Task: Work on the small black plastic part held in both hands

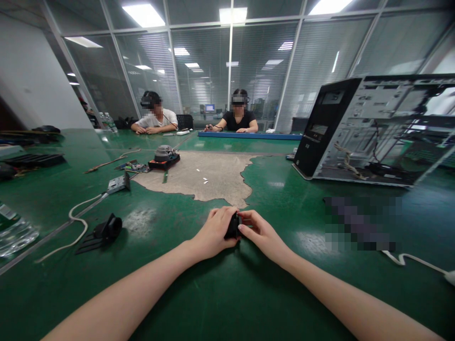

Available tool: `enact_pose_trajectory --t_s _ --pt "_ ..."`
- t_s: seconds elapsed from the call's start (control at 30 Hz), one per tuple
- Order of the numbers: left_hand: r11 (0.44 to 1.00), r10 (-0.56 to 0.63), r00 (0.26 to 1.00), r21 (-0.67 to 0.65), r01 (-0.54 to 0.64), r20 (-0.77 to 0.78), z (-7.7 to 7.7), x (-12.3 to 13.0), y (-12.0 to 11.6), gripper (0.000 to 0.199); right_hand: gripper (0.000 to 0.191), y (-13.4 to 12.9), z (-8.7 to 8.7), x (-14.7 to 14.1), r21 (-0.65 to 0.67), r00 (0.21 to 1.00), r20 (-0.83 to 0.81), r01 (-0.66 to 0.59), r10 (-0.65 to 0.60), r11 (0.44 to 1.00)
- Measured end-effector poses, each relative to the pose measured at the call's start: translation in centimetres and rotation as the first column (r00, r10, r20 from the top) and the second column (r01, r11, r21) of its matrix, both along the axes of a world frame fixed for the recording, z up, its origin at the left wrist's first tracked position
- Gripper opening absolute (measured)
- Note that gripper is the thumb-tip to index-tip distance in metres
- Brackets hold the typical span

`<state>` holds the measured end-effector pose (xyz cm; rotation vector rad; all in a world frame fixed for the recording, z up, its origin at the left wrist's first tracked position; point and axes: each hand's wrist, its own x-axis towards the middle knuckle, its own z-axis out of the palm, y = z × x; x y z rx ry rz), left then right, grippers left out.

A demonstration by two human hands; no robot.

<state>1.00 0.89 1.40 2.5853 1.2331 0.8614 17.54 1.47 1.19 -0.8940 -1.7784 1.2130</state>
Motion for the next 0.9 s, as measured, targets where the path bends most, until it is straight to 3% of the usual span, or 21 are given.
enact_pose_trajectory --t_s 0.27,0.63,0.77,0.9 --pt "1.000 -0.002 1.000 0.019 0.002 0.001 -0.09 -0.04 0.05 0.056 0.017 -0.14 -0.23 0.06 0.038 0.996 -0.091 -0.015 0.018 0.999" --pt "1.000 0.006 1.000 -0.007 -0.006 0.003 0.15 0.01 -0.06 0.055 0.026 -0.09 0.07 -0.12 0.002 1.000 0.001 0.024 -0.024 1.000" --pt "1.000 -0.002 1.000 -0.003 0.002 0.006 0.19 0.00 -0.13 0.055 0.023 -0.17 0.09 0.00 0.045 0.999 -0.032 -0.025 0.026 0.999" --pt "1.000 0.000 1.000 0.010 0.000 0.001 0.12 0.00 -0.08 0.053 0.017 -0.22 0.01 0.10 0.107 0.998 -0.061 0.008 -0.002 0.994"
